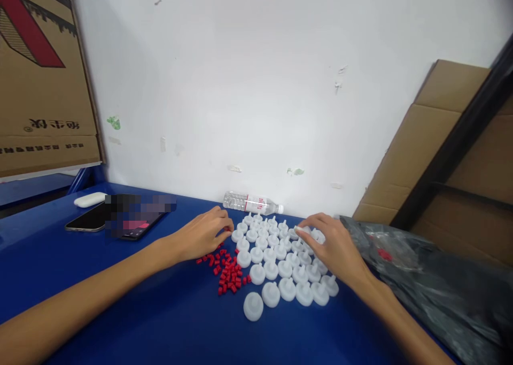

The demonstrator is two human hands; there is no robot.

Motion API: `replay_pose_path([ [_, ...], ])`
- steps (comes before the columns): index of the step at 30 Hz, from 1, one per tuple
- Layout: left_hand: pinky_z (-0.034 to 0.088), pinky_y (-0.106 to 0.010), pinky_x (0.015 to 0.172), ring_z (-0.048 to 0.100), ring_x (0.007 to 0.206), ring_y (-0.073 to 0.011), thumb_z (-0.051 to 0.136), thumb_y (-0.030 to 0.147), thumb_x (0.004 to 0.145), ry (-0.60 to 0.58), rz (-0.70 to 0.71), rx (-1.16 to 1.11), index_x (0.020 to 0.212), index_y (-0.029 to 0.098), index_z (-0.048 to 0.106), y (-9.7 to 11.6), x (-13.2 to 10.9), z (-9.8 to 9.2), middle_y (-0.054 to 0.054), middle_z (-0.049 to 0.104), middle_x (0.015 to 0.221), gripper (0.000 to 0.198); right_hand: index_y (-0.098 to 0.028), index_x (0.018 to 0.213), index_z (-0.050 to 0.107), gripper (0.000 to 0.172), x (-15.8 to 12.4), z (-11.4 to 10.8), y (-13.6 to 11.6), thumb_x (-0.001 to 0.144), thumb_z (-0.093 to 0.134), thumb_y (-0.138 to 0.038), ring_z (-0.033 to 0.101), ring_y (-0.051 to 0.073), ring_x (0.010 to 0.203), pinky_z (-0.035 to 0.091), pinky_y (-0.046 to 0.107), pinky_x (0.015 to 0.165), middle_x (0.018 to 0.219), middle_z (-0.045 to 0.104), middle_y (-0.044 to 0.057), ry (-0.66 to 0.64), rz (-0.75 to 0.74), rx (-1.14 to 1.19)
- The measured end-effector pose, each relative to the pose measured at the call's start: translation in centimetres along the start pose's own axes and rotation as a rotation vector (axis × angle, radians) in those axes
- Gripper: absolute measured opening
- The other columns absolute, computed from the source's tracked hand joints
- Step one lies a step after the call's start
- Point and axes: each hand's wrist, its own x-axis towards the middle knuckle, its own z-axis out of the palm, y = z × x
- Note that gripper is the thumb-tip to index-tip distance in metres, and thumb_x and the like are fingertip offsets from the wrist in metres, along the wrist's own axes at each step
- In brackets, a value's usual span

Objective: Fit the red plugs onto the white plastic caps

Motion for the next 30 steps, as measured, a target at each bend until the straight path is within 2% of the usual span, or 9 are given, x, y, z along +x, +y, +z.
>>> replay_pose_path([
  [8, 0.043, -0.033, 0.080, 0.055, 0.095, -0.0241, 0.051, 0.017, 0.096, -0.022, 0.046, 0.016, 0.100, 0.019, 0.070, 0.1, 0.0, 0.1, -0.007, 0.065, 0.094, 0.020, -0.026, 0.098, 0.067, 0.019, -0.3, 0.5, 0.2, 0.098, 0.055, -0.041, 0.070, 0.026, 0.093, 0.044, 0.051, 0.100, 0.095, 0.076, 0.002, -0.119, 0.003, -0.002],
  [20, 0.043, -0.032, 0.081, 0.057, 0.097, -0.0235, 0.050, 0.014, 0.095, -0.049, 0.062, -0.008, 0.101, 0.019, 0.070, -0.2, 0.0, 0.5, -0.006, 0.069, 0.094, 0.021, -0.024, 0.092, 0.070, 0.027, -0.2, 0.6, 0.0, 0.099, 0.052, -0.043, 0.069, 0.024, 0.092, 0.044, 0.043, 0.096, 0.093, 0.075, 0.004, -0.213, 0.000, -0.006],
  [25, 0.044, -0.032, 0.081, 0.059, 0.096, -0.0239, 0.048, 0.024, 0.099, -0.047, 0.038, -0.014, 0.101, 0.020, 0.070, -0.2, 0.1, 0.3, -0.007, 0.069, 0.094, 0.022, -0.026, 0.091, 0.071, 0.025, -0.2, 0.6, -0.1, 0.099, 0.053, -0.042, 0.069, 0.022, 0.092, 0.043, 0.042, 0.096, 0.093, 0.076, 0.001, -0.224, -0.013, 0.008],
  [30, 0.044, -0.036, 0.089, 0.060, 0.094, -0.0233, 0.031, 0.034, 0.106, -0.016, -0.019, -0.015, 0.097, 0.018, 0.068, -1.2, 0.5, -0.1, -0.007, 0.069, 0.094, 0.042, -0.026, 0.098, 0.072, 0.029, -0.1, 0.3, 0.6, 0.101, 0.049, -0.042, 0.069, 0.023, 0.094, 0.042, 0.042, 0.097, 0.098, 0.076, 0.002, -0.151, 0.013, 0.000],
])
